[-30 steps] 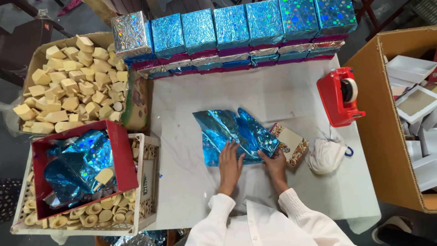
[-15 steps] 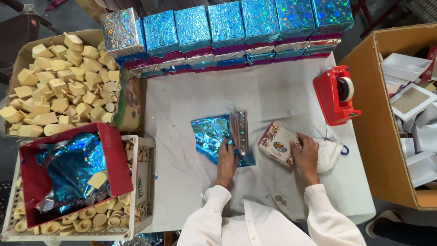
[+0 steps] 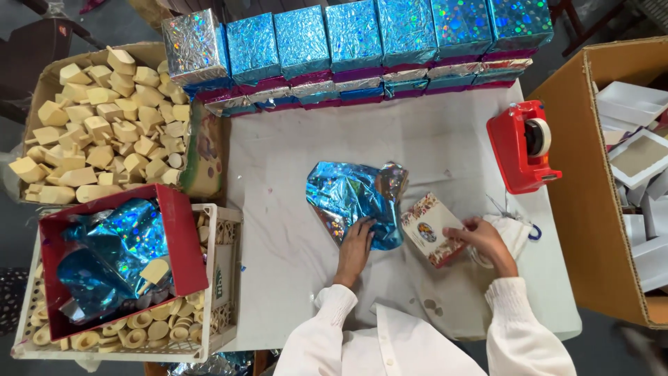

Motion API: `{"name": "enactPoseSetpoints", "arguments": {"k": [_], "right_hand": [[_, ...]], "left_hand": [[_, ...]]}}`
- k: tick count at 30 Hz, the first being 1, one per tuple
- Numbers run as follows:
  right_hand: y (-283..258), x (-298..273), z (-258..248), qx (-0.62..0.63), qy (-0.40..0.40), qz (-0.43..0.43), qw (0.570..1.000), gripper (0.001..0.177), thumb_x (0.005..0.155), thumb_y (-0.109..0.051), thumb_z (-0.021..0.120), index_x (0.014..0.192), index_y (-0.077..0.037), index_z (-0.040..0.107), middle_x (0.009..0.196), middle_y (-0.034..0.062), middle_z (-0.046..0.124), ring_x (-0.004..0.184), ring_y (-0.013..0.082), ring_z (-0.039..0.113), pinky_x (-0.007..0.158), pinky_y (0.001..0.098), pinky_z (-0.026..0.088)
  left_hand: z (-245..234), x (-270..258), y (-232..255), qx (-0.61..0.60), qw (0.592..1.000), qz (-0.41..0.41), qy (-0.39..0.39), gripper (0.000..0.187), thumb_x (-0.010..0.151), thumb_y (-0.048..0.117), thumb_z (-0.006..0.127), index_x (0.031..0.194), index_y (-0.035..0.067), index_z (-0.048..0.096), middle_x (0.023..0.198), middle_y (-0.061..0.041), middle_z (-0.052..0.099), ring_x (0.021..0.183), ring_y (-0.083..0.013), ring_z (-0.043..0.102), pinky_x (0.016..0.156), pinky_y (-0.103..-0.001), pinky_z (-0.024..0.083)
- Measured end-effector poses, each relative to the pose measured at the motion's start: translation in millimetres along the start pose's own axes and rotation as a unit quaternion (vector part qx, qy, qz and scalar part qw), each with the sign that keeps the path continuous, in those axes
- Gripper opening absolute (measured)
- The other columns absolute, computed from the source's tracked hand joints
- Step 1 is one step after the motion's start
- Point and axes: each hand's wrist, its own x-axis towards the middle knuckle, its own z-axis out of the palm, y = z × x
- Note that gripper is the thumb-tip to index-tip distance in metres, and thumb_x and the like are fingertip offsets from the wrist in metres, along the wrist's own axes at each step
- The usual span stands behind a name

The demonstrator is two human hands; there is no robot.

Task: The person wipes a small box with a cloth, then wraps it in shiny blue foil paper. They fold the paper around the box and secure it with clear tape from a red dispenser, smoothing the edges to finish the package.

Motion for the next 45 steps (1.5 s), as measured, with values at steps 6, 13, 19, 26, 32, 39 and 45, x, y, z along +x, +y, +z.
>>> {"name": "enactPoseSetpoints", "arguments": {"k": [6,13,19,26,32,39,45], "right_hand": [[-2.2,-35.9,-22.5,0.053,0.184,-0.067,0.979,0.074,0.069,-0.035,0.093,0.121,0.007,0.062,0.107,0.0154,0.071,0.091,0.0212,0.070,0.076,0.0342,0.057],[27.1,-16.8,49.8,0.498,-0.034,-0.096,0.861,0.031,0.101,-0.026,0.080,0.114,-0.003,0.063,0.101,0.0095,0.067,0.086,0.0171,0.069,0.074,0.0336,0.059],[-62.5,-25.3,131.1,0.484,-0.157,-0.021,0.861,0.043,0.088,-0.026,0.073,0.125,-0.008,0.063,0.109,0.0077,0.074,0.092,0.0176,0.073,0.076,0.0356,0.059],[-100.8,-44.5,132.8,0.072,0.192,-0.192,0.960,0.071,0.077,-0.028,0.081,0.139,-0.006,0.053,0.127,0.0143,0.065,0.112,0.0325,0.065,0.095,0.0456,0.053],[-125.0,-76.4,158.4,-0.230,0.283,-0.331,0.870,0.079,0.068,-0.033,0.085,0.137,-0.007,0.056,0.132,0.0154,0.059,0.116,0.0380,0.057,0.095,0.0477,0.049],[-112.5,-78.1,150.5,-0.057,0.249,-0.417,0.872,0.050,0.092,-0.027,0.076,0.132,-0.003,0.061,0.127,0.0163,0.060,0.118,0.0360,0.058,0.100,0.0451,0.049],[-64.2,-46.9,132.4,-0.080,0.205,-0.341,0.914,0.036,0.092,-0.030,0.074,0.123,-0.014,0.069,0.119,0.0105,0.068,0.110,0.0311,0.062,0.097,0.0400,0.050]], "left_hand": [[16.4,-4.0,-7.5,0.036,0.999,0.000,0.010,0.060,0.098,0.031,0.067,0.149,0.008,0.047,0.157,-0.012,0.048,0.130,-0.0346,0.051,0.108,-0.047,0.044],[32.2,-5.1,26.8,0.109,0.992,-0.058,-0.028,0.064,0.088,0.036,0.075,0.146,0.020,0.057,0.162,-0.014,0.035,0.147,-0.0413,0.032,0.110,-0.059,0.032],[63.0,-18.0,6.2,0.106,0.990,0.047,0.086,0.066,0.085,0.043,0.081,0.141,0.014,0.060,0.156,-0.017,0.044,0.148,-0.0423,0.033,0.122,-0.072,0.011],[33.7,-13.7,-3.0,-0.055,0.993,-0.085,0.054,0.047,0.092,0.024,0.073,0.133,0.003,0.062,0.150,-0.020,0.050,0.136,-0.0409,0.048,0.114,-0.047,0.039],[48.7,-15.9,-36.3,-0.176,0.970,-0.128,0.112,0.038,0.105,0.025,0.054,0.135,0.005,0.065,0.132,-0.016,0.068,0.121,-0.0324,0.065,0.105,-0.039,0.048],[40.2,-11.5,-40.0,-0.350,0.889,-0.251,0.155,0.049,0.107,0.041,0.052,0.137,0.004,0.064,0.127,-0.010,0.072,0.115,-0.0151,0.066,0.099,-0.032,0.049],[26.5,1.7,-13.4,-0.230,0.918,-0.292,0.135,0.061,0.090,0.038,0.074,0.140,0.006,0.060,0.119,-0.014,0.065,0.105,-0.0225,0.068,0.091,-0.034,0.054]]}}
